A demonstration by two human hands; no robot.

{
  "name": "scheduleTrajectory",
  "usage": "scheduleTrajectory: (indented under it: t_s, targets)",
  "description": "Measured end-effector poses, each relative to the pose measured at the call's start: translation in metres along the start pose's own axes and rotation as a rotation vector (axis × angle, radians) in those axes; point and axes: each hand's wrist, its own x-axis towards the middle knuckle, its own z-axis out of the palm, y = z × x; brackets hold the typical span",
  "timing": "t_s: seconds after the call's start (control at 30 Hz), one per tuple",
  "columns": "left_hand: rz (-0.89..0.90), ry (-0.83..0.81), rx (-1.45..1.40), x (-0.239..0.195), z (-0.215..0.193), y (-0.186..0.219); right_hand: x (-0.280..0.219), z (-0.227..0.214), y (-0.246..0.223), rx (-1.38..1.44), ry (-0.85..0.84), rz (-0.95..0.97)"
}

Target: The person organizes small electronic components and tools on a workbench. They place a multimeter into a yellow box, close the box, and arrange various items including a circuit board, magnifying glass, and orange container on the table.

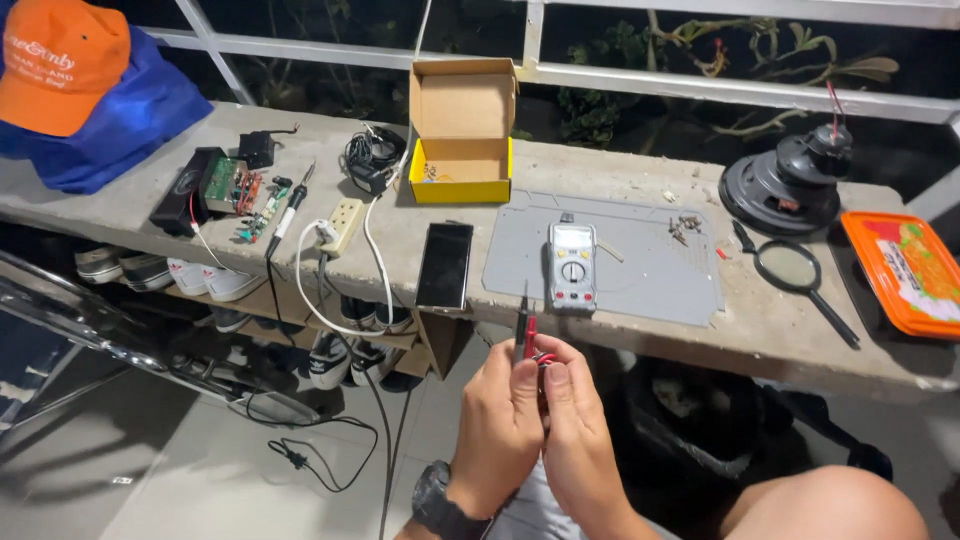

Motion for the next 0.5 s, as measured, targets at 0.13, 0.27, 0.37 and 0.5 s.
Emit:
scheduleTrajectory:
  t_s: [0.13, 0.27, 0.37, 0.5]
  targets:
    - [0.217, 0.11, 0.235, 0.02, 0.014, -0.019, 0.025, 0.009, -0.012, -0.028, 0.088, 0.118]
    - [0.104, 0.029, 0.076, 0.042, 0.006, 0.007, 0.049, 0.012, -0.018, 0.207, 0.021, 0.193]
    - [0.147, 0.04, -0.023, 0.055, 0.006, 0.007, 0.059, 0.009, -0.009, 0.117, -0.059, -0.005]
    - [0.182, 0.077, 0.161, 0.06, 0.013, -0.009, 0.074, 0.01, -0.017, 0.048, -0.016, 0.122]
